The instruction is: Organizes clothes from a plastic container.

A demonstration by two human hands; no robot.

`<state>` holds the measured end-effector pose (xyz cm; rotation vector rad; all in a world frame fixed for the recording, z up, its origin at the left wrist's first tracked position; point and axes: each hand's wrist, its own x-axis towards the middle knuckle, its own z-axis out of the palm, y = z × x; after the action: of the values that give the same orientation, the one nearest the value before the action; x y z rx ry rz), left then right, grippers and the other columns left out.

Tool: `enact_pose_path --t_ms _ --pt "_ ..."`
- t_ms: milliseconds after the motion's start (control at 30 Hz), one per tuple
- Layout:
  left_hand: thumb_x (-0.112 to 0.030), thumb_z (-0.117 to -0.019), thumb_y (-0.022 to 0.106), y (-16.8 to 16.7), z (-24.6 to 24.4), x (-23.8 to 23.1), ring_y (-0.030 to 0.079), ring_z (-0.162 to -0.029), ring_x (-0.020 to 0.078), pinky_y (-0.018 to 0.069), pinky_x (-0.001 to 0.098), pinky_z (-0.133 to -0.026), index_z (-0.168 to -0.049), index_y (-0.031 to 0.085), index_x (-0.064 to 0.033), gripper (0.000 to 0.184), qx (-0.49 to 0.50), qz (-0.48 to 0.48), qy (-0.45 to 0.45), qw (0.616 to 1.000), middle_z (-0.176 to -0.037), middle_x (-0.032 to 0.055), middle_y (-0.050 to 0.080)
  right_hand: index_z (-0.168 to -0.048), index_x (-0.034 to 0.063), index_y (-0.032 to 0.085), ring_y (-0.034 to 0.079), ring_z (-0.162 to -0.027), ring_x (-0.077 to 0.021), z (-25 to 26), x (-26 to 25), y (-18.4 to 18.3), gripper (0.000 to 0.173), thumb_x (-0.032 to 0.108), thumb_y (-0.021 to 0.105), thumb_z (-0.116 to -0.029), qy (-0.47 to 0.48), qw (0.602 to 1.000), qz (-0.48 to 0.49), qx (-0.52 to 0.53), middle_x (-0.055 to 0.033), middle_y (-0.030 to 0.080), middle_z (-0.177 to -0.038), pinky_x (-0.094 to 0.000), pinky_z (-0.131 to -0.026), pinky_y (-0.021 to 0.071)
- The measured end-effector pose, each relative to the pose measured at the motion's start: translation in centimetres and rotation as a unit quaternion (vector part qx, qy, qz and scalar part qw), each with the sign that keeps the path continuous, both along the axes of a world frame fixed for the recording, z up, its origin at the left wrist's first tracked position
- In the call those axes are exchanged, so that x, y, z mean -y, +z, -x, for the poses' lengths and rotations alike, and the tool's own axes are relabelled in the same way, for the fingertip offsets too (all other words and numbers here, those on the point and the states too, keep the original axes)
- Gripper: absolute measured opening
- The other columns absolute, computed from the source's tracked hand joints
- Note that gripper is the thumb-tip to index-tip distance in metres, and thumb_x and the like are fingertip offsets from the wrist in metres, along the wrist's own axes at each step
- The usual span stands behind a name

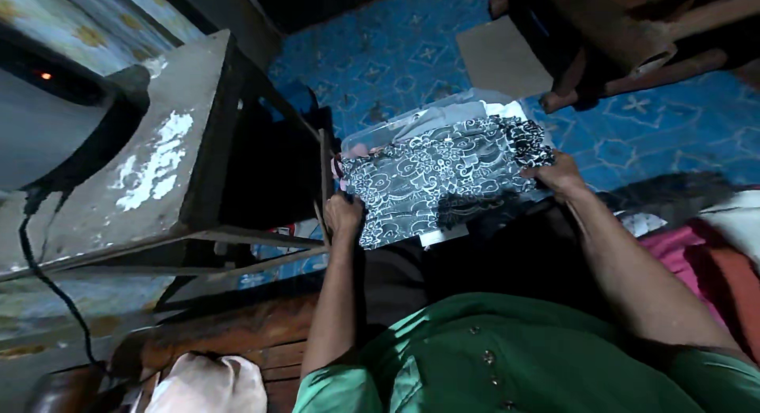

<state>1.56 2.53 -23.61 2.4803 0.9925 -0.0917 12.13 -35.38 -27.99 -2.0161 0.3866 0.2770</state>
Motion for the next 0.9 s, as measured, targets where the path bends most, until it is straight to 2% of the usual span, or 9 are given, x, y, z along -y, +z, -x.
enact_pose_path --t_ms 100,233,400,467,533,633,700,800,900 --pt "-0.019 -0.1014 0.062 0.3 -0.4 0.5 0.058 -0.121 0.0519 0.044 0.0678 -0.101 -0.121 0.067 0.006 0.032 0.011 -0.029 -0.013 0.999 -0.125 0.0342 0.062 -0.125 -0.009 0.06 0.061 -0.109 -0.0467 0.0 -0.2 -0.3 0.053 -0.008 0.08 -0.0763 0.0 1.0 -0.009 0.02 -0.0339 0.062 -0.118 -0.0667 -0.091 0.0471" --pt "-0.008 -0.0983 0.061 -0.1 -1.4 1.2 0.056 -0.125 0.05 0.0447 0.0641 -0.103 -0.115 0.066 0.0108 0.026 0.035 -0.033 -0.028 0.998 -0.129 0.0347 0.058 -0.126 -0.0084 0.06 0.063 -0.106 -0.0377 0.5 -0.5 -0.4 0.051 -0.01 0.078 -0.0779 -0.013 0.998 -0.048 0.037 -0.0287 0.063 -0.118 -0.058 -0.091 0.0505" --pt "-0.008 -0.1044 0.052 0.6 -3.1 0.9 0.057 -0.123 0.0482 0.0439 0.0597 -0.105 -0.124 0.058 0.0139 0.03 0.136 -0.008 -0.005 0.991 -0.13 0.0346 0.058 -0.126 -0.008 0.059 0.063 -0.102 -0.0307 0.6 -0.5 -0.6 0.051 -0.013 0.075 -0.0783 -0.042 0.995 -0.078 0.042 -0.0255 0.063 -0.118 -0.0513 -0.089 0.0521" --pt "-0.008 -0.1042 0.052 1.1 -3.6 0.7 0.057 -0.122 0.049 0.0433 0.0607 -0.105 -0.125 0.057 0.0141 0.031 0.138 -0.016 0.014 0.99 -0.128 0.0352 0.059 -0.127 -0.0076 0.059 0.062 -0.106 -0.0366 0.6 -0.5 -0.4 0.051 -0.009 0.077 -0.0799 -0.048 0.998 -0.039 0.033 -0.0284 0.063 -0.119 -0.0568 -0.091 0.0502" --pt "-0.007 -0.1001 0.055 1.8 -3.4 0.7 0.057 -0.123 0.0508 0.0446 0.0643 -0.102 -0.125 0.058 0.0132 0.033 0.09 -0.03 0.015 0.995 -0.13 0.0362 0.058 -0.135 -0.0082 0.054 0.059 -0.118 -0.0499 0.9 -0.5 0.7 0.059 0.004 0.081 -0.083 -0.031 0.997 0.058 0.033 -0.0356 0.06 -0.126 -0.0675 -0.098 0.0448" --pt "-0.012 -0.098 0.064 1.7 -1.1 1.3 0.053 -0.125 0.0536 0.0446 0.0649 -0.102 -0.131 0.057 0.0099 0.041 0.135 -0.018 -0.067 0.988 -0.139 0.0379 0.049 -0.154 -0.0038 0.035 0.039 -0.135 -0.0611 2.5 -0.5 2.9 0.092 0.027 0.086 -0.0827 0.064 0.974 0.173 0.13 -0.04 0.038 -0.149 -0.0758 -0.104 0.035" --pt "-0.024 -0.0926 0.076 1.0 0.5 2.1 0.044 -0.134 0.0537 0.041 0.0674 -0.106 -0.145 0.052 -0.0016 0.062 0.176 0.041 -0.182 0.967 -0.153 0.0343 0.037 -0.16 0.0036 0.03 0.024 -0.142 -0.066 3.4 -1.0 3.8 0.105 0.037 0.088 -0.0787 0.149 0.95 0.199 0.19 -0.0384 0.018 -0.162 -0.0823 -0.103 0.0288" --pt "-0.046 -0.0789 0.087 -0.8 0.9 3.5 0.016 -0.147 0.0621 0.0243 0.0831 -0.105 -0.158 0.041 -0.0268 0.093 0.074 0.061 -0.287 0.953 -0.167 0.0301 0.013 -0.164 0.0181 0.025 0.008 -0.145 -0.0697 3.4 -3.8 4.6 0.113 0.044 0.09 -0.0756 0.266 0.931 0.226 0.104 -0.037 0.003 -0.165 -0.0893 -0.1 0.0195" --pt "-0.047 -0.0784 0.087 -0.8 -0.4 4.6 0.001 -0.149 0.063 0.0139 0.0868 -0.105 -0.164 0.024 -0.0351 0.106 -0.059 0.051 -0.292 0.953 -0.17 0.0246 -0.006 -0.166 0.0306 0.014 0.005 -0.146 -0.0687 1.8 -6.2 4.2 0.119 0.051 0.088 -0.0763 0.312 0.914 0.259 -0.015 -0.0332 -0.006 -0.167 -0.0902 -0.098 0.019"
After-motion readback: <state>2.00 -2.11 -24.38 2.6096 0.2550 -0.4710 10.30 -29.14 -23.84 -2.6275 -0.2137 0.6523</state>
